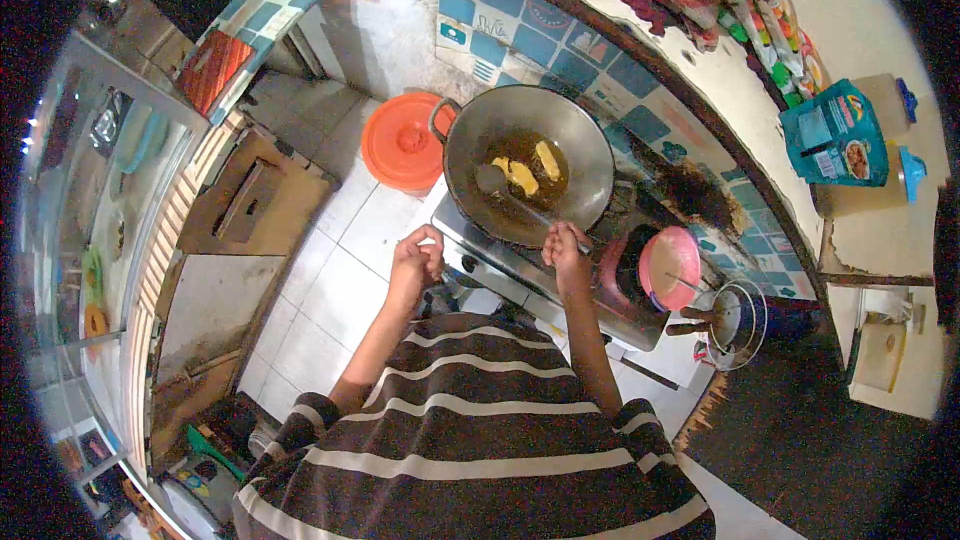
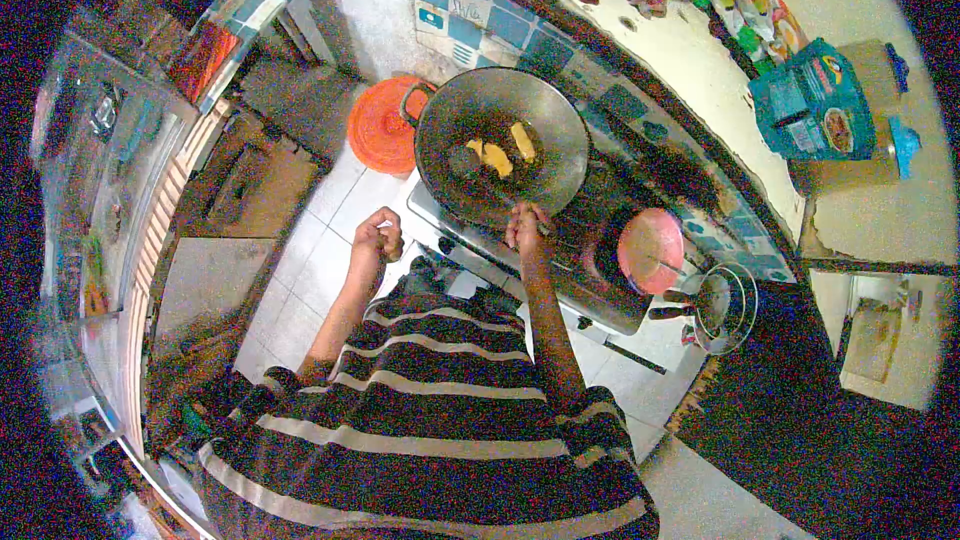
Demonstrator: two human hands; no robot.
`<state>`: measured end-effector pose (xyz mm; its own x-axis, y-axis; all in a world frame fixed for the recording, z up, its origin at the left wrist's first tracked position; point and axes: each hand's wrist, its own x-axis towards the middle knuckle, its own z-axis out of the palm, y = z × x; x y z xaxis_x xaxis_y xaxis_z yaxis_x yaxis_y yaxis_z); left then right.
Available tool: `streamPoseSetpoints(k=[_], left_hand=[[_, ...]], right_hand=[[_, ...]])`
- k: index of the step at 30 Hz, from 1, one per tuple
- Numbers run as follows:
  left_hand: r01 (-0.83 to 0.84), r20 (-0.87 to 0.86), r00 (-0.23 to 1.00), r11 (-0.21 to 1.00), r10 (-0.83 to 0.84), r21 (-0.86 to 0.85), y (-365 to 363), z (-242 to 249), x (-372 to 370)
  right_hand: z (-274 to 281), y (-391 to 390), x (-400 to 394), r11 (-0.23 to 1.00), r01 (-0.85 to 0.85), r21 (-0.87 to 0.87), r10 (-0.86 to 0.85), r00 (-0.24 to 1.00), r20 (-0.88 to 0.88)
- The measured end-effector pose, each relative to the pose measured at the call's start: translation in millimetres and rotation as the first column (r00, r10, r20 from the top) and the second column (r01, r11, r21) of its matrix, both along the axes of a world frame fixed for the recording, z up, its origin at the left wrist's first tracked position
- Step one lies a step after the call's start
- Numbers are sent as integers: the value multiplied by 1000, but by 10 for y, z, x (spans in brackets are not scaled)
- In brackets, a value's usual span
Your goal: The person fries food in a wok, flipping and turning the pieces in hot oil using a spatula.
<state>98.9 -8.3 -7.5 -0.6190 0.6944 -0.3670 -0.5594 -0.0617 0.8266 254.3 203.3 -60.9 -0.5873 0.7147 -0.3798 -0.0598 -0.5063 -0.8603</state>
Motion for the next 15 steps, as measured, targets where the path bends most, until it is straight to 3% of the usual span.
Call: streamPoseSetpoints(k=[2, 5, 9, 15], left_hand=[[29, 50, 998, 999, -30, 35, 56, 30, 44], [18, 55, 998, 999, -20, 34, 83, 99, 55], [77, -102, 992, 997, -76, 1, -11, 17, -73], [71, -24, 997, 997, -72, -40, -73, 38, -296]], right_hand=[[-4, -9, -3, 999, 18, -31, -17, 1000, 9], [107, -37, 0, 998, 23, 60, -27, 997, 66], [107, -60, -13, 999, 41, 24, -42, 999, 28], [-33, -126, 11, 994, 85, -64, -83, 996, 32]])
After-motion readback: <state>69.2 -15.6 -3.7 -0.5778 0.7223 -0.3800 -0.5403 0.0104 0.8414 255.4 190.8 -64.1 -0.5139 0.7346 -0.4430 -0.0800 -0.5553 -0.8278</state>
